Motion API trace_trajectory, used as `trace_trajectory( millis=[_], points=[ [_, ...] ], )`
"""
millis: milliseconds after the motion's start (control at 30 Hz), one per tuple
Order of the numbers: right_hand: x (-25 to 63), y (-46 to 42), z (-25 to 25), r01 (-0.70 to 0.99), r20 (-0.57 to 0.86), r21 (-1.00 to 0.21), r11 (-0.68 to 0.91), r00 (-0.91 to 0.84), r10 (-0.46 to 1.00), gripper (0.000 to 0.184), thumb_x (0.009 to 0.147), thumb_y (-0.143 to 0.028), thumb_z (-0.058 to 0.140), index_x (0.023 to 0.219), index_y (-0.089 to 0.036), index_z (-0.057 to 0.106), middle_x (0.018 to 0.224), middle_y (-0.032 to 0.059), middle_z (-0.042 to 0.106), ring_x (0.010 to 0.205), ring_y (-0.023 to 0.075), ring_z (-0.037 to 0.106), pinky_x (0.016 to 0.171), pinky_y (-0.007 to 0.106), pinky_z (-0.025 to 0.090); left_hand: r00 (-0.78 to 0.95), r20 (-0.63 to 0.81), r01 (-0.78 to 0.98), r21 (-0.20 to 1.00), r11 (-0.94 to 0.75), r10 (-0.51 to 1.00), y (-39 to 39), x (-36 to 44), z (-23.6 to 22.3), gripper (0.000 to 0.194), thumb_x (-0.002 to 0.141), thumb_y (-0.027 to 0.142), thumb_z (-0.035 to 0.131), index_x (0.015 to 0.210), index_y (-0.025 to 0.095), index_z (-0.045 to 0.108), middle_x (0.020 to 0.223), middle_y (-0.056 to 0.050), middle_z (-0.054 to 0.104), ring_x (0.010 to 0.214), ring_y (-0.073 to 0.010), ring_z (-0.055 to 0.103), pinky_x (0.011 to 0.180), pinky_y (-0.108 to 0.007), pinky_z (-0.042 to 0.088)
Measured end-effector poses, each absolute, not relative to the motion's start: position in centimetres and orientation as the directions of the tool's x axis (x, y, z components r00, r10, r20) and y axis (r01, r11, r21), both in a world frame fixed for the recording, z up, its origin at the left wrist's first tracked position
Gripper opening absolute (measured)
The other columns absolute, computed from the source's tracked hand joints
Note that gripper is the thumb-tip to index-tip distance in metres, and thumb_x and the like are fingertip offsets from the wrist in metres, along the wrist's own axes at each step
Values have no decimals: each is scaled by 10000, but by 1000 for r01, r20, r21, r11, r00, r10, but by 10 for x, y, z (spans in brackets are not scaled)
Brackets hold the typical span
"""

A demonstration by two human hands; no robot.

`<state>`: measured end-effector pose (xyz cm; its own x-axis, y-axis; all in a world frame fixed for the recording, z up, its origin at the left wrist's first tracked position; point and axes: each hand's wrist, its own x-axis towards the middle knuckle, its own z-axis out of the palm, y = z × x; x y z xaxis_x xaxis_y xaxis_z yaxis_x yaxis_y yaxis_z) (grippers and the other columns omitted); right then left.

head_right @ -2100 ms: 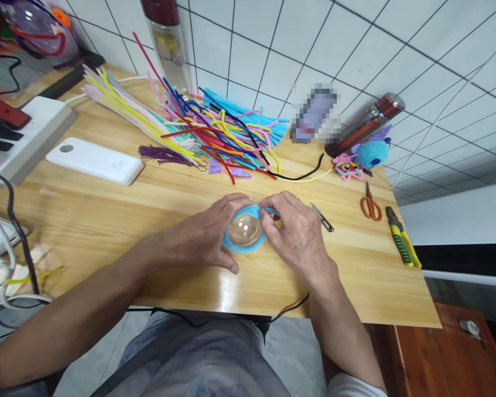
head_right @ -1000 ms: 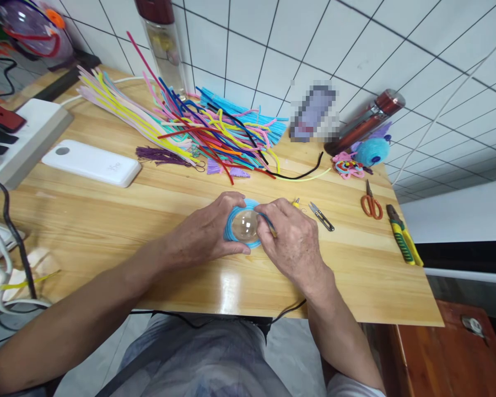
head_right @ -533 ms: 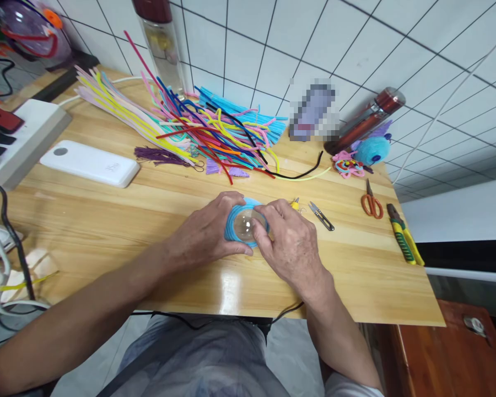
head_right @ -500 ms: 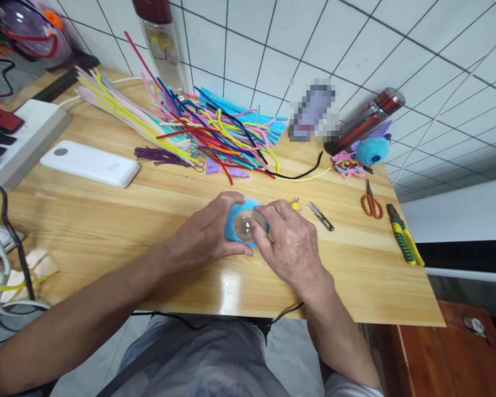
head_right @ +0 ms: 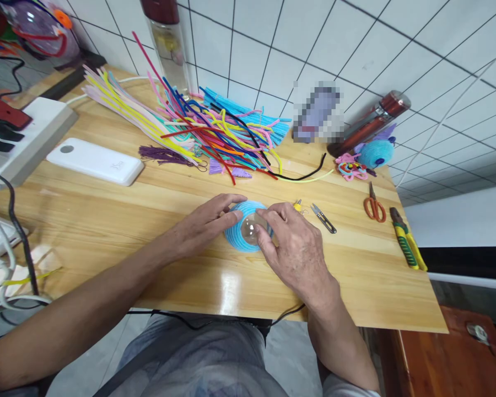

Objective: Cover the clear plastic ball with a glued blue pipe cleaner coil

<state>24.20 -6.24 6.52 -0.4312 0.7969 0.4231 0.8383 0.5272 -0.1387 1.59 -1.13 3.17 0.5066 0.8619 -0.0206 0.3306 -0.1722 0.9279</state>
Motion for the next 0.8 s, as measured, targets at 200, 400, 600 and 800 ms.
trace_trajectory(
  millis=[200,400,600,800],
  points=[
    [243,-63,67,833,414,-150,533,-436,799,229,1105,-265,576,1224,-210,764,1086,106,787,960,257,766,782,393,610,495,-84,293,953,-75,865,-13,16,38,424,1009,521,536,1270,204,640,1301,-128,752,1276,-316,690,1089,-515,593],
    [244,-63,68,814,401,-169,556,-459,793,224,1087,-242,606,1255,-215,753,1094,104,782,992,257,769,811,395,620,475,-99,236,972,-18,874,-14,17,35,370,956,526,630,1173,226,604,1247,-86,747,1153,-283,716,1006,-484,614],
    [244,-64,68,804,400,-184,566,-465,790,229,1080,-229,611,1255,-211,757,1089,106,780,1004,261,772,818,397,623,485,-134,219,975,28,864,-14,17,36,371,955,552,625,1136,235,564,1201,-67,737,1080,-260,715,953,-456,606],
    [244,-63,67,808,407,-199,555,-447,796,229,1075,-236,616,1250,-229,763,1080,98,779,974,254,768,795,390,612,502,-159,223,973,50,850,-15,16,38,380,991,571,543,1163,233,546,1192,-61,721,1047,-250,692,914,-438,578]
  ],
)
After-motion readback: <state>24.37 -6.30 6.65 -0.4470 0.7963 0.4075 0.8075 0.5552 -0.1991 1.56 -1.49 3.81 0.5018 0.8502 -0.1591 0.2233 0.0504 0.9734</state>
